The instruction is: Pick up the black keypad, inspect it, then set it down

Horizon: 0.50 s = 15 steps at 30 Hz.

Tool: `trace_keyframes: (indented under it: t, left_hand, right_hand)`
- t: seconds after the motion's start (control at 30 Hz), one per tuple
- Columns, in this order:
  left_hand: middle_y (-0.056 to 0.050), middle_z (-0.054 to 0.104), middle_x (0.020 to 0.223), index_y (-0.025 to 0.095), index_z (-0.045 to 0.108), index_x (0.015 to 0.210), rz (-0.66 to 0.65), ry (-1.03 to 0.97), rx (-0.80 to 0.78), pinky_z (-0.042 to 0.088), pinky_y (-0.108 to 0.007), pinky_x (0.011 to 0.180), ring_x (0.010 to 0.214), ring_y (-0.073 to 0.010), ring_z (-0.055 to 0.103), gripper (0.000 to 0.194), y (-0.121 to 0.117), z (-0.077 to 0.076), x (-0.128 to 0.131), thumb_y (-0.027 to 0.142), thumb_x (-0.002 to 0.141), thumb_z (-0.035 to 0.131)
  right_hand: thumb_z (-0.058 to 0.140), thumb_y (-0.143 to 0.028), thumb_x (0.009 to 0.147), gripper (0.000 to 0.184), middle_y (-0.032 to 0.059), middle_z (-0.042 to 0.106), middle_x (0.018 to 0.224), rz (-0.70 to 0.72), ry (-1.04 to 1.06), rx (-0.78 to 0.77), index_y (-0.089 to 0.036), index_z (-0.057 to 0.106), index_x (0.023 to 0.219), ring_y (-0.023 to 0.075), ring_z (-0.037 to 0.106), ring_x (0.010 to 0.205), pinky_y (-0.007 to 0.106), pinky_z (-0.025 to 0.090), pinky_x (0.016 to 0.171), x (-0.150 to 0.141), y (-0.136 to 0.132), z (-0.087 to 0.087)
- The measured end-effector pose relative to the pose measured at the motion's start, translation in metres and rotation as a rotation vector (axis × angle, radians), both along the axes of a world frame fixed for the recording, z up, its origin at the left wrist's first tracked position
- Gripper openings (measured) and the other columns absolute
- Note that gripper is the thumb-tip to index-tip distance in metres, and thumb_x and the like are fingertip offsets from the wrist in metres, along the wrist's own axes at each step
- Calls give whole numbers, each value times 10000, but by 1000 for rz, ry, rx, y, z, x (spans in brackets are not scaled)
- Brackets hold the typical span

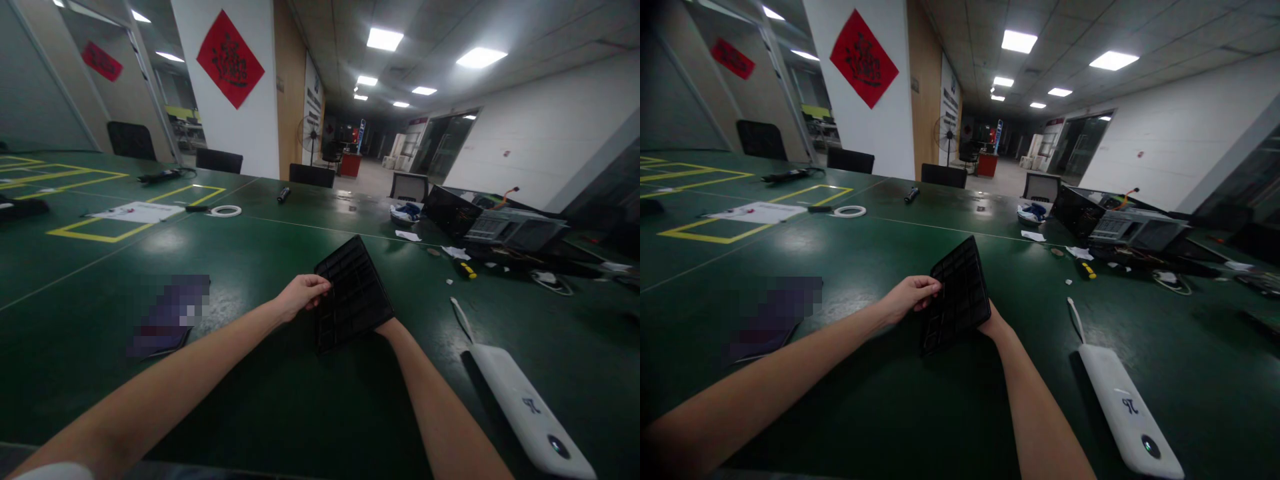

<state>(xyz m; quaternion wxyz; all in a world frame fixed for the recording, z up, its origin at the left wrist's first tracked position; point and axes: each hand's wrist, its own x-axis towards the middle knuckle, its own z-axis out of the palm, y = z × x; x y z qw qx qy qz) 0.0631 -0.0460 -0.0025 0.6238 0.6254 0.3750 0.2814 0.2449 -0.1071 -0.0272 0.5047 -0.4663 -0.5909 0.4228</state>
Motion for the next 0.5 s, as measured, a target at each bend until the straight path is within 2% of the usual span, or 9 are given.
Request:
trace_keyframes:
  t: [0.17,0.27,0.37,0.5]
  left_hand:
    - [57,442,574,131,569,775,35,9,80,225,-171,421,450,-40,342,204,-2,-6,3,320,711,610]
    - [47,475,606,139,562,807,33,6,186,283,-181,453,472,-52,370,190,2,-13,4,308,727,594]
    - [9,540,672,148,573,774,36,69,412,386,-222,561,600,-102,483,134,5,-15,3,278,741,581]
    - [-25,593,753,172,611,743,-32,203,688,414,-268,678,736,-152,536,75,6,-8,-3,210,760,548]
  right_hand:
    - [517,-268,760,272,59,637,1102,0,29,0,-224,606,1013,197,580,1022,437,432,955,3,2,-4]
    - [531,-268,751,282,57,631,1114,-3,37,0,-233,602,1022,205,571,1037,448,423,963,4,3,-5]
    - [521,-270,756,281,57,629,1114,-8,42,-6,-236,601,1024,203,569,1037,446,423,963,4,5,-6]
    - [519,-282,755,265,54,644,1078,-13,33,-28,-236,606,1002,197,578,1010,435,440,942,3,5,-7]
